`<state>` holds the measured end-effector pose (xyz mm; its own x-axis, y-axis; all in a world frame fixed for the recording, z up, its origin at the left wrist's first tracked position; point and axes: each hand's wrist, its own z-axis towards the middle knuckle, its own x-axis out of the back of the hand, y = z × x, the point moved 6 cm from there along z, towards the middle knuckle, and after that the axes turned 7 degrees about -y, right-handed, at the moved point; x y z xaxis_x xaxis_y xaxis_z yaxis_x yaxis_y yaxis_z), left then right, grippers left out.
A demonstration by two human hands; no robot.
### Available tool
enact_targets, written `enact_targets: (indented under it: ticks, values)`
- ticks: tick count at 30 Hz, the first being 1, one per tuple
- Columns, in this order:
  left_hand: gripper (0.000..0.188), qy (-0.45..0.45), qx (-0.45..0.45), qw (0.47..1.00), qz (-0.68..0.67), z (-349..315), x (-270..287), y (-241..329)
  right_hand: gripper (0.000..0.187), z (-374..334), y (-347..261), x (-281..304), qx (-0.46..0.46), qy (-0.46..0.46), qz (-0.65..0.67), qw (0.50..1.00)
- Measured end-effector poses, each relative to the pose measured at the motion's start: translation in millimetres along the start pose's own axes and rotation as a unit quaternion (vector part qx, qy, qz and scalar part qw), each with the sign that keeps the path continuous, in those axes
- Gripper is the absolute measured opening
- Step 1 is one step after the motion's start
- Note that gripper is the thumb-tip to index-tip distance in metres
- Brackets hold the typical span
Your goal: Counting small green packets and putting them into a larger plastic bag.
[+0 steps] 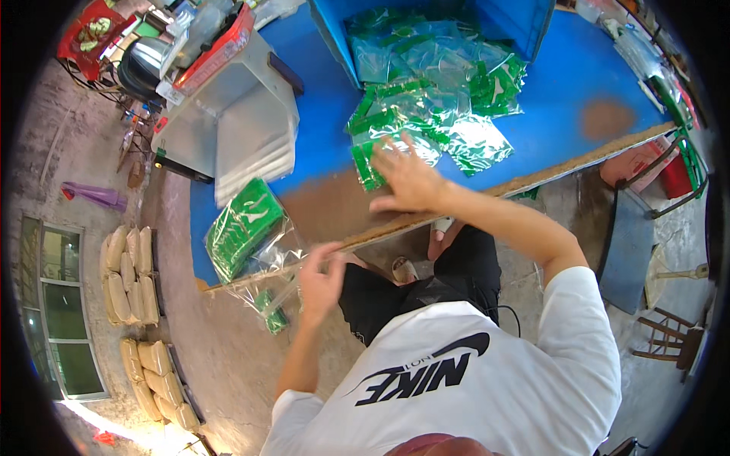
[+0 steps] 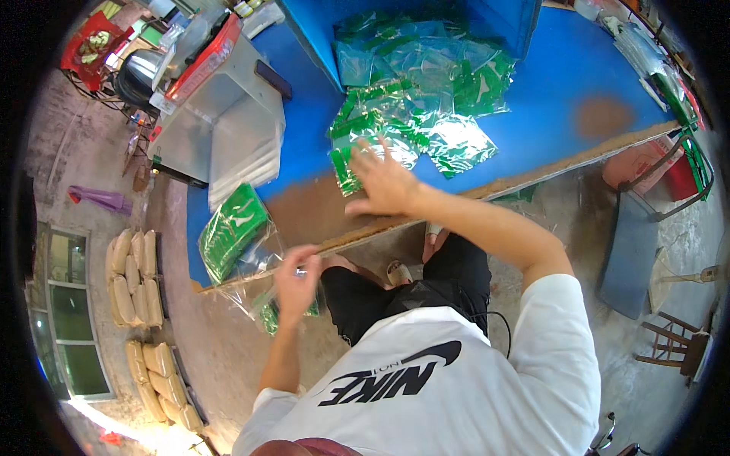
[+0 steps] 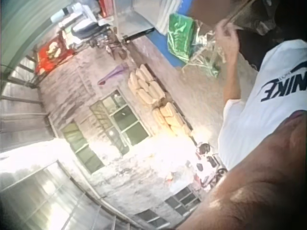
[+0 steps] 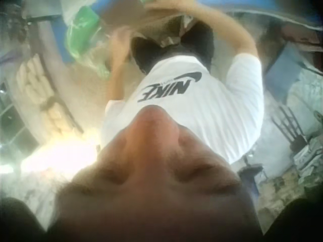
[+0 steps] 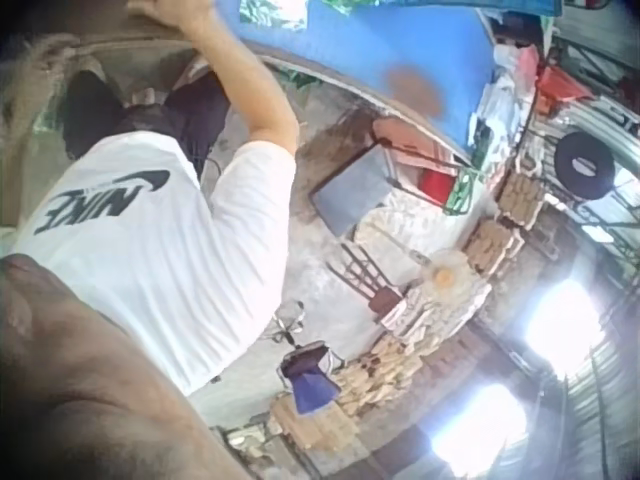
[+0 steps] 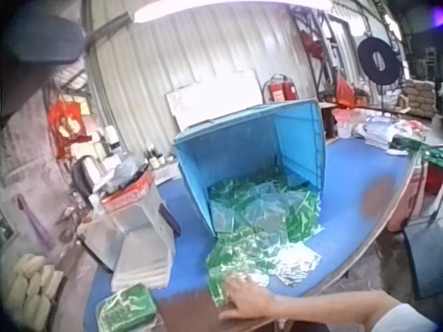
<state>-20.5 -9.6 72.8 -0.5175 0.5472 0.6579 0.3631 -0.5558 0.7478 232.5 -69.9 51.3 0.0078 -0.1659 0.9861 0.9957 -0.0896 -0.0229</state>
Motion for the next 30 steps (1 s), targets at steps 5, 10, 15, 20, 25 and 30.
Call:
enact_targets:
  ticks: [5, 10, 15, 20, 25, 30]
  values:
    - [0.013, -0.003, 0.127, 0.954, -0.271, -39, -75, -49, 0.053, -41, -72, -21, 0.244, 0.070, 0.093, 0.963]
    - [0.027, 0.072, 0.124, 0.919, -0.367, -32, -73, -51, 0.045, -44, -45, 19, 0.087, 0.193, 0.376, 0.902]
    - [0.063, 0.215, -0.001, 0.910, -0.354, 3, -41, -5, 0.019, -32, -39, 42, 0.008, 0.213, 0.505, 0.836]
    - [0.076, 0.073, -0.080, 0.968, -0.226, 56, -38, 11, 0.022, -33, -35, 15, -0.078, 0.043, 0.732, 0.675]
    - [0.054, -0.021, 0.149, 0.923, -0.353, 14, -66, -39, 0.030, -46, -33, 28, -0.116, 0.077, 0.442, 0.886]
    - [0.036, 0.031, 0.250, 0.774, -0.581, -30, -102, -33, 0.033, -63, -70, 11, 0.111, 0.054, 0.278, 0.953]
